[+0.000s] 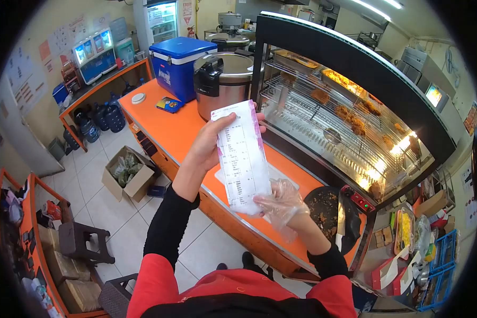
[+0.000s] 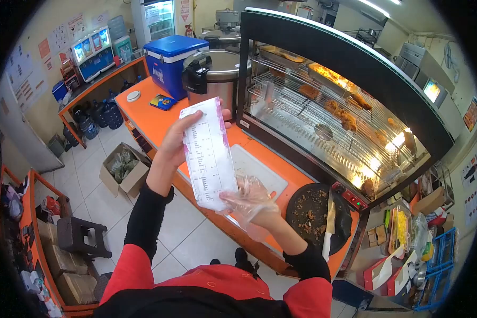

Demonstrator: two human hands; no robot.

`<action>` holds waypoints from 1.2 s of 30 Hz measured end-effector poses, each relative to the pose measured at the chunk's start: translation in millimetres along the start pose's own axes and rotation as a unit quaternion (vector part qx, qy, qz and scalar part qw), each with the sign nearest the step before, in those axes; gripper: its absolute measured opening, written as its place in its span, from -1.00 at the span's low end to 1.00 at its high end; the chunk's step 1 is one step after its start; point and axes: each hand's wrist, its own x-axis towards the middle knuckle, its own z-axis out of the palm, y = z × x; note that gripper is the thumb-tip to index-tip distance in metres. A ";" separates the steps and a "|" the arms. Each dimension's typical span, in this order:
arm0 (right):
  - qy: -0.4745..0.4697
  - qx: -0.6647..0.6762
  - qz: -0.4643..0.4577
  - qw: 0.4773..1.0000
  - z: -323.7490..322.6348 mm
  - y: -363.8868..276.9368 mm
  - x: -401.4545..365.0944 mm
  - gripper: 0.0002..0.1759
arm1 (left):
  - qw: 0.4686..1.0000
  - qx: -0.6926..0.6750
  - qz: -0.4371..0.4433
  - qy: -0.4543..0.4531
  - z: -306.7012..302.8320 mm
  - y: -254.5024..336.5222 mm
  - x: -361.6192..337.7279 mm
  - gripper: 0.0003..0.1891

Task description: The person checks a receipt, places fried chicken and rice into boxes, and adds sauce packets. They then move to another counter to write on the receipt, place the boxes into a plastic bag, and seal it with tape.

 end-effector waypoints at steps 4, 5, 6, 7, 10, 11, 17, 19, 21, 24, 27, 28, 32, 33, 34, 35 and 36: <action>-0.018 0.239 0.082 0.967 20.8 -2.8 -8.9 -0.63 | 1.000 -0.010 -0.009 -0.025 -3.6 6.7 -8.1 -0.48; -0.020 0.210 0.069 0.975 24.3 -0.3 -8.1 -0.63 | 0.999 -0.016 -0.010 -0.026 -3.9 8.6 -10.4 -0.47; -0.024 0.182 0.056 0.981 26.8 4.6 -6.2 -0.63 | 0.999 -0.022 -0.011 -0.026 -4.4 10.4 -12.9 -0.47; -0.029 0.154 0.041 0.987 27.0 8.5 -3.6 -0.63 | 0.999 -0.034 -0.009 -0.024 -3.2 13.6 -12.6 -0.48; -0.034 0.244 0.010 0.969 37.4 18.5 2.3 -0.67 | 0.998 -0.060 0.000 -0.015 -5.0 21.9 -15.5 -0.50; -0.037 0.226 0.007 0.973 38.7 20.2 2.9 -0.68 | 0.998 -0.059 0.006 -0.013 -5.4 24.6 -16.8 -0.49; -0.062 0.204 0.053 0.976 40.9 11.1 1.2 -0.71 | 0.996 -0.070 0.041 -0.037 -17.5 40.6 -15.0 -0.46; -0.060 0.310 0.106 0.943 42.1 2.0 -6.2 -0.71 | 0.993 -0.089 0.048 -0.066 -19.8 42.7 -10.0 -0.46; -0.032 0.367 0.112 0.923 48.6 6.0 -18.3 -0.73 | 0.986 -0.117 0.050 -0.107 -19.3 40.4 -2.0 -0.48; -0.002 0.422 0.164 0.892 51.2 13.6 -40.1 -0.76 | 0.986 -0.118 0.049 -0.106 -17.9 25.9 15.8 -0.50; 0.015 0.303 0.194 0.933 38.1 16.3 -67.2 -0.73 | 0.977 -0.161 0.017 -0.136 -15.3 -17.1 40.2 -0.51; 0.014 0.237 0.200 0.951 33.6 15.5 -78.3 -0.71 | 0.971 -0.184 0.003 -0.152 -10.3 -31.9 46.5 -0.51; 0.113 0.341 0.253 0.898 36.2 39.3 -139.1 -0.72 | 0.945 -0.253 -0.078 -0.192 32.9 -103.8 57.0 -0.44; 0.129 0.346 0.263 0.891 31.9 40.7 -155.2 -0.72 | 0.935 -0.263 -0.106 -0.212 49.6 -120.5 52.7 -0.41; 0.144 0.351 0.271 0.885 27.3 42.3 -171.8 -0.71 | 0.935 -0.271 -0.134 -0.186 70.0 -138.4 46.2 -0.35; 0.175 0.384 0.278 0.863 25.7 46.8 -190.4 -0.71 | 0.924 -0.292 -0.156 -0.193 94.2 -156.7 36.3 -0.35; 0.205 0.416 0.282 0.840 25.5 54.5 -210.4 -0.71 | 0.911 -0.313 -0.178 -0.200 120.0 -176.1 25.0 -0.34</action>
